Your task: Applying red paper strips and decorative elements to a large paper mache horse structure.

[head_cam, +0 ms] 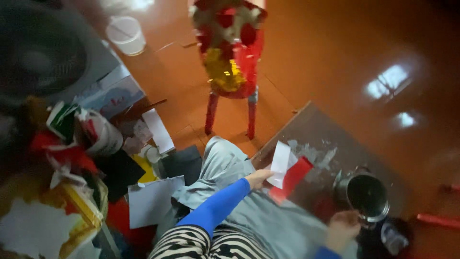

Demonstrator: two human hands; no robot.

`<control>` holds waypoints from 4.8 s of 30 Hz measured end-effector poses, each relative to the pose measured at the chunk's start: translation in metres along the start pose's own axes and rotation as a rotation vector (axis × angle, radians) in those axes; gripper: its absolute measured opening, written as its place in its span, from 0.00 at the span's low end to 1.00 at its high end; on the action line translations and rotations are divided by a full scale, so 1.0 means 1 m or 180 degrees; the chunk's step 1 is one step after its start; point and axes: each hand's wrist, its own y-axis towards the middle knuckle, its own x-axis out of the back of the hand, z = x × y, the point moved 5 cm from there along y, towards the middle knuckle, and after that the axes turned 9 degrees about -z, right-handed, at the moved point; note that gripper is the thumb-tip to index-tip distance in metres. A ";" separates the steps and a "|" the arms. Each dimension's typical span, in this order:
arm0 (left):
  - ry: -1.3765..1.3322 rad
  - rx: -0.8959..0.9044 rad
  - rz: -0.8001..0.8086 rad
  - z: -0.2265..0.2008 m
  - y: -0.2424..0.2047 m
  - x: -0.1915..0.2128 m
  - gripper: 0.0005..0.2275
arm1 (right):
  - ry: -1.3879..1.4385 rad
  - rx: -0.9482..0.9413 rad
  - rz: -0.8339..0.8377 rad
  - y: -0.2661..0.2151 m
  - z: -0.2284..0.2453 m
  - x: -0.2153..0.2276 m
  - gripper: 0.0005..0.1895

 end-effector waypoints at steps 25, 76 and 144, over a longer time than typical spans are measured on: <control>0.3261 -0.4704 -0.0544 -0.296 -0.375 -0.094 0.05 | -0.1747 0.2381 0.2470 -0.123 0.222 -0.445 0.07; 0.0671 -0.5210 -0.0154 -0.505 -0.318 -0.162 0.10 | 0.1005 0.0062 0.2653 -0.030 0.137 -0.669 0.09; 0.2194 -0.0052 0.0031 0.006 -0.011 -0.052 0.29 | -0.4296 0.2369 0.0790 -0.050 -0.019 -0.119 0.24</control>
